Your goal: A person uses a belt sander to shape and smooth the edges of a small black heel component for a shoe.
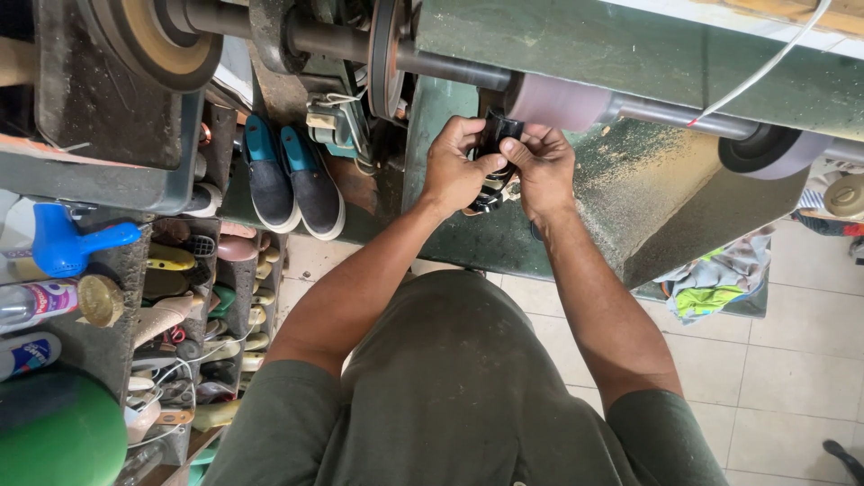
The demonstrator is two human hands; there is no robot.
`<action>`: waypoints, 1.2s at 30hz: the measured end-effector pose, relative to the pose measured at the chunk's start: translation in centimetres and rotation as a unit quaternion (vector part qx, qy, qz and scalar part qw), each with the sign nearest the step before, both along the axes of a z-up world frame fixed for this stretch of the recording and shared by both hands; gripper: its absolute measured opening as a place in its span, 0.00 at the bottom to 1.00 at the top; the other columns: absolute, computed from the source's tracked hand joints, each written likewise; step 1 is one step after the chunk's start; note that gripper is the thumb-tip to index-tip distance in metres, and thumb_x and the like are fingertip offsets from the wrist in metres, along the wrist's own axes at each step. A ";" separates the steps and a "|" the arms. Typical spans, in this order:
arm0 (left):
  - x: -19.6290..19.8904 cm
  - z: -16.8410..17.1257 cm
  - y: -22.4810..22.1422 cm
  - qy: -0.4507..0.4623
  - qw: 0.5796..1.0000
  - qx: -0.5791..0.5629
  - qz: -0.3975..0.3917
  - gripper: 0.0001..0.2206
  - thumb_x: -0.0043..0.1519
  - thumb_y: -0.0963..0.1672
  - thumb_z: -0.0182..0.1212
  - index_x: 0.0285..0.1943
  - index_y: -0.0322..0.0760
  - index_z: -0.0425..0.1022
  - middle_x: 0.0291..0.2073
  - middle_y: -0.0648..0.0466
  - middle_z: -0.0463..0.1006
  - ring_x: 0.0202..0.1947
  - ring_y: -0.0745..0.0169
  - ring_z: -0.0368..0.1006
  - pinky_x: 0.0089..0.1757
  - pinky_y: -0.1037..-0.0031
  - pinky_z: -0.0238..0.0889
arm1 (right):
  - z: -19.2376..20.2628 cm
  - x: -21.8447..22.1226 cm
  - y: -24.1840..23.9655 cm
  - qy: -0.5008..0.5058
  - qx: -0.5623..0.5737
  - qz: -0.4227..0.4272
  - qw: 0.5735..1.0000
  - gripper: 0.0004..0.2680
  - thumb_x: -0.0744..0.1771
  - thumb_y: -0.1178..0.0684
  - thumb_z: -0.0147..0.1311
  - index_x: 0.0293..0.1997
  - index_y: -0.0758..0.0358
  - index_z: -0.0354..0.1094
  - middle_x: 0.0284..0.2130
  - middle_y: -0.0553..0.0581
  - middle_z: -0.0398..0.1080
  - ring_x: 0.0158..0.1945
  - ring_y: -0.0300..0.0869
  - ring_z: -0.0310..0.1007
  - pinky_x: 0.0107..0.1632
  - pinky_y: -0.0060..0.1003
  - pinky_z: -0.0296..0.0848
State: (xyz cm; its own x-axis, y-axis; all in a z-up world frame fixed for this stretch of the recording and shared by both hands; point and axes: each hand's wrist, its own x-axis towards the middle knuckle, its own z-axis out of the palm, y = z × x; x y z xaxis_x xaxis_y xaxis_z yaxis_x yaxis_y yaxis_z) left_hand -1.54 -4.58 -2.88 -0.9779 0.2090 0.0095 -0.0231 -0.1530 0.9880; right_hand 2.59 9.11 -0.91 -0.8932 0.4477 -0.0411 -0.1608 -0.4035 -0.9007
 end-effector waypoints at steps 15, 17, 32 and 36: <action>3.0 -0.2 0.2 0.026 0.998 0.001 -0.050 0.30 0.46 0.35 0.81 0.58 0.34 0.74 0.54 0.37 0.80 0.56 0.44 0.77 0.54 0.59 0.73 | -0.7 4.1 1.8 0.023 0.069 0.001 0.997 0.15 0.62 0.68 0.70 0.48 0.71 0.67 0.37 0.66 0.77 0.42 0.44 0.80 0.36 0.39 0.85; 4.5 0.1 -0.7 0.022 0.998 0.004 -0.058 0.28 0.48 0.35 0.80 0.57 0.32 0.73 0.56 0.36 0.78 0.58 0.38 0.74 0.53 0.56 0.73 | -0.4 5.4 1.0 0.018 0.080 0.006 0.997 0.16 0.61 0.68 0.70 0.48 0.72 0.65 0.39 0.68 0.77 0.43 0.45 0.79 0.37 0.39 0.85; 5.5 -1.4 -2.2 0.004 0.995 -0.062 -0.082 0.30 0.49 0.41 0.82 0.60 0.38 0.74 0.48 0.36 0.81 0.53 0.42 0.78 0.42 0.64 0.79 | -5.1 7.5 0.3 0.005 0.118 -0.011 0.993 0.15 0.63 0.68 0.68 0.50 0.69 0.64 0.40 0.64 0.77 0.43 0.41 0.77 0.42 0.33 0.80; 4.1 -0.1 -1.3 -0.006 0.996 -0.036 -0.079 0.29 0.48 0.40 0.82 0.60 0.38 0.74 0.44 0.42 0.84 0.49 0.53 0.81 0.43 0.69 0.78 | -2.9 5.8 0.2 0.016 0.084 -0.036 0.996 0.14 0.63 0.69 0.68 0.49 0.69 0.65 0.37 0.64 0.77 0.39 0.40 0.79 0.40 0.31 0.79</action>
State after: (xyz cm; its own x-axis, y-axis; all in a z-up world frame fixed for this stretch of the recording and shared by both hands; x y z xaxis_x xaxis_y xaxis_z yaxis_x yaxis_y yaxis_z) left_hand 2.53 -5.89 -2.96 -0.9324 0.3608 -0.0220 -0.0525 -0.0751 0.9958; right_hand 8.40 9.26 -3.77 -0.8580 0.5092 0.0679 -0.2143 -0.2346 -0.9482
